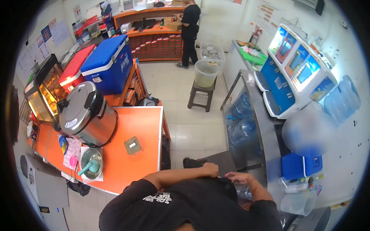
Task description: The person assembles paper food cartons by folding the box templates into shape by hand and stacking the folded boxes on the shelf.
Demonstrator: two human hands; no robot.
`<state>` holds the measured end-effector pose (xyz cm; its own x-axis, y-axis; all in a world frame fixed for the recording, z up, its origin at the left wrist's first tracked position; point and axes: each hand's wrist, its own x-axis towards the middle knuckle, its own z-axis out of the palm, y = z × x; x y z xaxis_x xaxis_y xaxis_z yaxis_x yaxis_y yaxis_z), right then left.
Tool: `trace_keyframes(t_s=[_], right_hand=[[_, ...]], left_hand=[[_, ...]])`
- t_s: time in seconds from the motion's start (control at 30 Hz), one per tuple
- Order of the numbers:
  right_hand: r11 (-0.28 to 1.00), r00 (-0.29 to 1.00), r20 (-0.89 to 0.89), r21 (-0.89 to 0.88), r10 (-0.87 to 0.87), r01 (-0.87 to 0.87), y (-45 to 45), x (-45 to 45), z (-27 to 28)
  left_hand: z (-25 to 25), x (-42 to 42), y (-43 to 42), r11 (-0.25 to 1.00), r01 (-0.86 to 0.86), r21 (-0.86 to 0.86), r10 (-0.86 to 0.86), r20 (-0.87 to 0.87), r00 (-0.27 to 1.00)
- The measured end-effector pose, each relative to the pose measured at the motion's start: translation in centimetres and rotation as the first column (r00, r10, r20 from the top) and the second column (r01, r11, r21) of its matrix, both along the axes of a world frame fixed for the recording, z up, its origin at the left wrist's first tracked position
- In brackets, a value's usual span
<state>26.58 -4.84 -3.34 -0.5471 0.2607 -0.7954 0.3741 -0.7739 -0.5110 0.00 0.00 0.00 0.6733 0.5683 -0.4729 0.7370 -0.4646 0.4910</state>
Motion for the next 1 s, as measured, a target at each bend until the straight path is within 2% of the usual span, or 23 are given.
trace_keyframes(t_s=[0.07,0.1,0.17,0.2,0.37,0.43,0.47,0.53,0.57,0.67,0.77,0.8,0.9,1.0], right_hand=[[0.998,1.000,0.000,-0.060,-0.021,0.021,4.3,-2.1,2.4],[0.992,0.997,0.065,-0.123,0.028,-0.020,6.3,-0.6,2.9],[0.992,0.990,0.067,-0.049,0.121,-0.118,13.6,-3.2,1.6],[0.990,0.993,0.028,-0.086,0.119,-0.116,17.5,-4.0,1.8],[0.972,0.957,0.176,-0.091,0.231,-0.218,31.7,-4.8,-0.7],[0.968,0.941,0.226,-0.056,0.250,-0.244,37.5,-4.6,0.3],[0.971,0.963,0.132,0.007,0.235,-0.238,39.6,-2.7,-1.8],[0.986,0.965,0.204,-0.012,0.165,-0.166,42.7,-2.5,-1.0],[0.989,0.955,0.260,-0.030,0.147,-0.144,47.1,-1.5,0.5],[0.986,0.949,0.275,-0.105,0.151,-0.126,51.0,-0.8,0.8],[0.974,0.944,0.278,-0.186,0.180,-0.131,54.6,-1.9,1.5],[0.970,0.940,0.277,-0.196,0.196,-0.145,55.4,-2.0,0.4],[0.971,0.933,0.309,-0.207,0.184,-0.123,57.1,-2.1,-3.1],[0.986,0.914,0.387,-0.152,0.125,-0.070,59.8,-4.1,-4.2]], left_hand=[[0.9,-1.9,2.2,0.996,-0.086,-0.003,0.086,-0.021,0.996],[-0.7,-0.6,3.3,0.988,-0.105,-0.113,0.109,0.028,0.994],[-2.3,-3.0,9.2,0.981,-0.152,-0.117,0.155,0.015,0.988],[-2.2,-3.8,12.4,0.981,-0.151,-0.119,0.154,0.009,0.988],[-6.5,-3.9,24.5,0.972,-0.194,-0.135,0.195,-0.011,0.981],[-6.4,-2.5,31.3,0.972,-0.181,-0.149,0.180,-0.020,0.983],[-5.3,-1.7,34.6,0.980,-0.125,-0.152,0.121,-0.034,0.992],[-3.1,-0.1,40.1,0.985,-0.011,-0.173,0.002,-0.054,0.999],[-3.1,1.7,45.1,0.978,0.021,-0.207,-0.031,-0.043,0.999],[-6.9,3.8,49.3,0.965,0.083,-0.250,-0.078,0.032,0.996],[-5.8,4.5,53.4,0.940,0.139,-0.312,-0.142,0.013,0.990],[-3.8,4.4,55.0,0.918,0.209,-0.337,-0.221,0.002,0.975],[-7.5,5.7,58.1,0.908,0.271,-0.319,-0.270,0.047,0.962],[-3.9,3.8,63.3,0.886,0.268,-0.380,-0.249,0.099,0.964]])
